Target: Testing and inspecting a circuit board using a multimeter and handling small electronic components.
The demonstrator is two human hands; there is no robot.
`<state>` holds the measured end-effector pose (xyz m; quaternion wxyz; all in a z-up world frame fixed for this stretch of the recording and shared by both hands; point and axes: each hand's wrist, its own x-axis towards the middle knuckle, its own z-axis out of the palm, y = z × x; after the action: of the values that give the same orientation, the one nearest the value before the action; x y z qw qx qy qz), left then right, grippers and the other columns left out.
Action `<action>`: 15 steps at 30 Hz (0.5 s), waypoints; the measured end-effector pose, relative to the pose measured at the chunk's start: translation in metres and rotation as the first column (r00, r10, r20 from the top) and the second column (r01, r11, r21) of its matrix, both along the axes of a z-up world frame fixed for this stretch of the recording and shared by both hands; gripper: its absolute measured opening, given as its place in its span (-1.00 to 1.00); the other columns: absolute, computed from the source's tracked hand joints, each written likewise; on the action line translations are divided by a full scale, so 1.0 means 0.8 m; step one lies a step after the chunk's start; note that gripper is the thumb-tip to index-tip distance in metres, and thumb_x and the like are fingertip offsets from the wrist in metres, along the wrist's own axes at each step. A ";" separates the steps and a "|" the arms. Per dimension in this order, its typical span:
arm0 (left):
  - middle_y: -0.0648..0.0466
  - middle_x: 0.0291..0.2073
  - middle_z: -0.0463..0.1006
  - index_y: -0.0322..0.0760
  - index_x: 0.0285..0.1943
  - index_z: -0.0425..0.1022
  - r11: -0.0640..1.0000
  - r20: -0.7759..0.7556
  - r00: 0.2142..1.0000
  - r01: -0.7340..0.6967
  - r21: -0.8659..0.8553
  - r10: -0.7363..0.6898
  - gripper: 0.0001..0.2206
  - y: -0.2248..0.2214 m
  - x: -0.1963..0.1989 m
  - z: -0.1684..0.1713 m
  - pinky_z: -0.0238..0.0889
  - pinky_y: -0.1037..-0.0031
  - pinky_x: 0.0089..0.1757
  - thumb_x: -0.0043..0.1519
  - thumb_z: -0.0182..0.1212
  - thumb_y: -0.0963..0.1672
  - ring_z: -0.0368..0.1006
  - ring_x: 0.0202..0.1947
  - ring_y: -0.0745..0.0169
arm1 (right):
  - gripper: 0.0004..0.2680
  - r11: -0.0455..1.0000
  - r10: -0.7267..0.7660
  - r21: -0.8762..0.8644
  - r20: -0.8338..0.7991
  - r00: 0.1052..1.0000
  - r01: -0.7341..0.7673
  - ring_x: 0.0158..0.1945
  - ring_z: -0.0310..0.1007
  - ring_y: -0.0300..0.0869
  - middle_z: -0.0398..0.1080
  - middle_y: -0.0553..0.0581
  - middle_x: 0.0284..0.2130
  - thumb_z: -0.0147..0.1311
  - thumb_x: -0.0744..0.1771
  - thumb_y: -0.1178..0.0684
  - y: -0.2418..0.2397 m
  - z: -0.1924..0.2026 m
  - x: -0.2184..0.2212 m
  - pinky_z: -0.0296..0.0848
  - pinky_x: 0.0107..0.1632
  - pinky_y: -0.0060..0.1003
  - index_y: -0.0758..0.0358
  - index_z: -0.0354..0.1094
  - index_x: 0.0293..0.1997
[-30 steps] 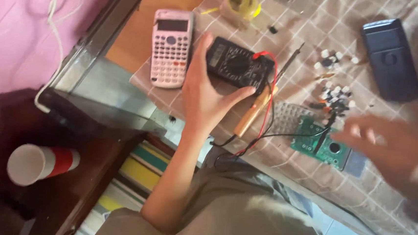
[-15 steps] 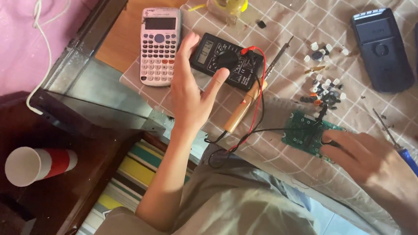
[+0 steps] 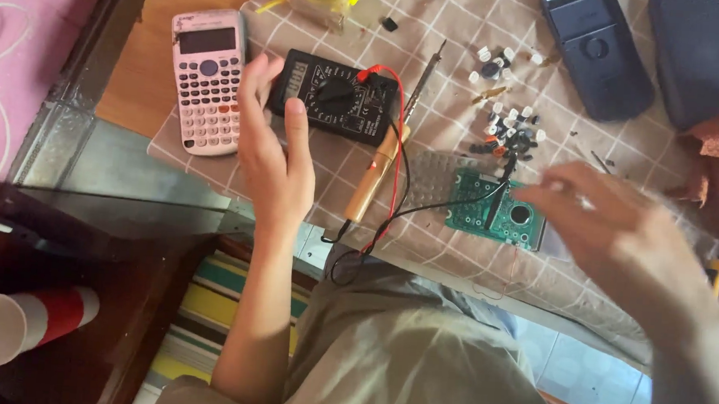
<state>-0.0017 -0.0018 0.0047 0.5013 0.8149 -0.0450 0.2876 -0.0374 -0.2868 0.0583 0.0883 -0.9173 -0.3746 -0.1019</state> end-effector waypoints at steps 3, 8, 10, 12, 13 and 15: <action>-0.18 0.08 0.29 -0.34 0.19 0.00 0.999 -0.003 1.000 0.017 -0.031 -0.017 -0.69 0.002 -0.002 -0.002 0.11 0.36 0.14 0.32 -0.22 -0.10 0.24 0.14 0.02 | -0.64 0.997 0.021 -0.069 -0.007 1.000 -0.022 -0.31 0.37 -0.14 0.25 0.17 -0.20 0.08 0.11 0.45 0.016 -0.009 0.006 0.48 -0.30 -0.36 0.24 0.29 -0.10; -0.19 0.10 0.29 -0.27 0.21 -0.02 0.999 0.005 1.000 0.008 -0.032 -0.008 -0.68 0.006 -0.002 -0.009 0.20 0.34 0.13 0.33 -0.19 -0.09 0.25 0.16 0.01 | -0.71 1.000 -0.007 -0.021 -0.004 1.000 0.007 -0.15 0.34 -0.03 0.20 0.21 -0.11 0.10 0.14 0.31 0.024 -0.030 0.010 0.39 -0.18 -0.18 0.24 0.28 -0.10; -0.15 0.10 0.29 -0.30 0.21 -0.01 0.999 -0.012 1.000 0.006 -0.046 -0.007 -0.68 0.005 -0.001 -0.006 0.11 0.34 0.16 0.32 -0.20 -0.09 0.22 0.17 0.04 | -0.75 1.000 0.023 0.011 0.161 0.987 -0.025 -0.24 0.40 -0.04 0.31 0.27 -0.13 0.14 0.16 0.41 0.017 -0.042 0.014 0.45 -0.17 -0.20 0.31 0.30 -0.18; -0.13 0.10 0.29 -0.31 0.19 0.01 1.000 -0.008 1.000 -0.005 -0.022 0.005 -0.69 0.006 0.001 -0.005 0.09 0.35 0.16 0.32 -0.20 -0.10 0.22 0.16 0.06 | -0.78 0.994 0.052 0.081 0.202 0.978 -0.070 -0.31 0.39 -0.06 0.34 0.30 -0.18 -0.02 0.17 0.50 0.024 -0.035 0.010 0.38 -0.26 -0.23 0.37 0.30 -0.23; -0.10 0.09 0.29 -0.33 0.18 0.03 1.000 -0.012 1.000 -0.012 -0.001 0.012 -0.70 0.006 -0.001 -0.005 0.07 0.35 0.16 0.32 -0.20 -0.10 0.23 0.15 0.08 | -0.76 0.983 0.074 0.146 0.236 0.969 -0.110 -0.38 0.39 -0.08 0.38 0.33 -0.22 -0.18 0.18 0.58 0.027 -0.031 0.005 0.32 -0.35 -0.25 0.43 0.30 -0.28; -0.08 0.10 0.27 -0.33 0.15 0.10 0.996 0.011 1.000 0.008 -0.086 -0.007 -0.73 0.003 -0.005 -0.004 0.07 0.37 0.19 0.30 -0.15 -0.14 0.20 0.18 0.09 | -0.81 0.967 0.046 0.233 0.232 0.972 -0.101 -0.33 0.38 -0.05 0.35 0.36 -0.23 -0.12 0.21 0.56 0.032 -0.046 -0.012 0.37 -0.31 -0.25 0.49 0.31 -0.28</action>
<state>-0.0060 0.0006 0.0019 0.5367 0.7908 -0.0383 0.2917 -0.0473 -0.2614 0.0217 0.1607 -0.8675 -0.4008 -0.2470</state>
